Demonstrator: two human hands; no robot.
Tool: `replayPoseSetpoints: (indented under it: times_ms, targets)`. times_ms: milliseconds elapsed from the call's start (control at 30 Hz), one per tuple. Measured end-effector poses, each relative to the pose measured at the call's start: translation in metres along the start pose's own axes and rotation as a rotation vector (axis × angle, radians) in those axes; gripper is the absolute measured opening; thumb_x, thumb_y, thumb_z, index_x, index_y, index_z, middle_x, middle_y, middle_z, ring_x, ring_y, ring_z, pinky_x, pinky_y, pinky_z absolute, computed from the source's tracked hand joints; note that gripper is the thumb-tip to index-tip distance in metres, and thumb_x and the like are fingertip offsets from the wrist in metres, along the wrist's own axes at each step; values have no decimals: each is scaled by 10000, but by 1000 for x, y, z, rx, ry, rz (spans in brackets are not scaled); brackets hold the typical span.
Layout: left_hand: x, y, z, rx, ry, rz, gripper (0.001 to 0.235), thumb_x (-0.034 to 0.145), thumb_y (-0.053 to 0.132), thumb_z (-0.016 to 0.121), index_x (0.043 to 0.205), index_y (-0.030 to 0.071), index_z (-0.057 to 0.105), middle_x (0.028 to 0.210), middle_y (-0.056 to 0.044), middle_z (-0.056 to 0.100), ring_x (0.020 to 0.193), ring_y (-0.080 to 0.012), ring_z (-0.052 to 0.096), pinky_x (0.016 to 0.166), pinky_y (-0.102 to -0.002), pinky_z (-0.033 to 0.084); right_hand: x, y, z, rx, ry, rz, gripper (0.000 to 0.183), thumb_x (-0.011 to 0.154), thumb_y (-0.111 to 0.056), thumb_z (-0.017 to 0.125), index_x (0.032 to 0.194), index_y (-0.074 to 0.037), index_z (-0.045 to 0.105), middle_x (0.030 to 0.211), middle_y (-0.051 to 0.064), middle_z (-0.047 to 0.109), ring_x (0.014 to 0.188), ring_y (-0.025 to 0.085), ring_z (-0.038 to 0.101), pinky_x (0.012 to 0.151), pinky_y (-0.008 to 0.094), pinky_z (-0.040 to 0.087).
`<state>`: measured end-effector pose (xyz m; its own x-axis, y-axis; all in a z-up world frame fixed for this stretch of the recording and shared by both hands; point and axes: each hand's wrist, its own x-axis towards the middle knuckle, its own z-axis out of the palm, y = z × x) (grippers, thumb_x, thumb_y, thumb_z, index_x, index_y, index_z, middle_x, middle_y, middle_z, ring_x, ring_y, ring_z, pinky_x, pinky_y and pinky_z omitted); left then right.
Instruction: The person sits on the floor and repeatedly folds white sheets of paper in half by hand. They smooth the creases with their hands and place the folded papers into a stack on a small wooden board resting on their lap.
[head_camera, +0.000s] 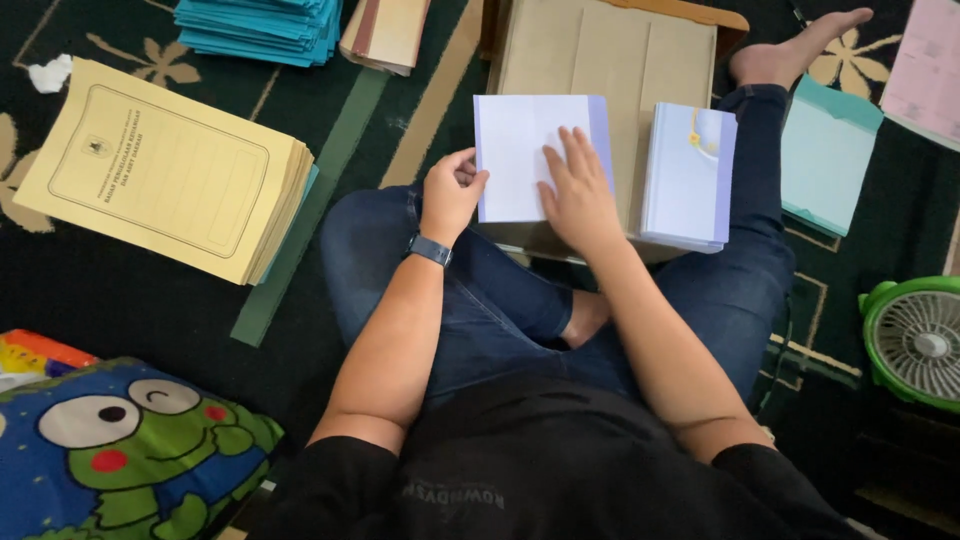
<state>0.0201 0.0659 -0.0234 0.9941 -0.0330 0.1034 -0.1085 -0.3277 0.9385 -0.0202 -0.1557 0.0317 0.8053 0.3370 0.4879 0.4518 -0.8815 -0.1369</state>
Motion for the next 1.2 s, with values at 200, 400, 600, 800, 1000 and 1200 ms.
replayPoseSetpoints:
  times_ms: [200, 400, 600, 800, 1000, 1200]
  targets:
    - [8, -17, 1, -91, 7, -60, 436, 920, 74, 717, 1330, -39, 622, 963, -143, 689, 820, -190, 740, 739, -342, 630, -4, -4, 6, 117, -189, 17, 491, 988, -195, 643, 1416, 37, 578, 1541, 277, 452, 1463, 440, 394, 1194, 510, 331]
    - [1, -3, -4, -63, -21, -105, 386, 939, 126, 671, 1318, 59, 636, 1022, -171, 703, 907, -280, 760, 752, -390, 632, -6, 3, 3, 43, -207, 149, 470, 1030, -222, 600, 1437, 9, 557, 1558, 276, 420, 1472, 470, 350, 1178, 608, 290]
    - [3, -5, 0, -73, -19, -86, 366, 941, 97, 651, 1303, 57, 619, 960, -151, 726, 834, -234, 762, 704, -366, 631, -7, -4, -1, -19, -413, 342, 600, 1077, -466, 448, 1596, -171, 380, 1643, 238, 306, 1535, 457, 222, 1123, 777, 185]
    - [10, -14, 1, -141, 1, -114, 363, 904, 55, 641, 1266, 79, 639, 922, -120, 728, 792, -191, 751, 718, -347, 619, -9, 3, -2, -24, -418, 423, 620, 1021, -526, 536, 1529, -176, 475, 1614, 216, 358, 1520, 390, 306, 1130, 668, 312]
    - [7, -23, 3, -127, 12, -106, 373, 876, 55, 655, 1248, 83, 652, 905, -111, 720, 775, -159, 733, 730, -338, 608, -10, 3, -25, 93, -594, 315, 806, 959, -652, 583, 1600, -205, 387, 1666, 235, 269, 1560, 412, 195, 1153, 727, 205]
    - [6, -4, -3, -132, -14, -98, 364, 908, 36, 619, 1270, 69, 626, 930, -129, 724, 787, -179, 739, 730, -347, 611, -8, 11, -30, 178, -622, 326, 926, 814, -594, 775, 1584, -213, 430, 1676, 231, 258, 1565, 413, 169, 1170, 716, 192]
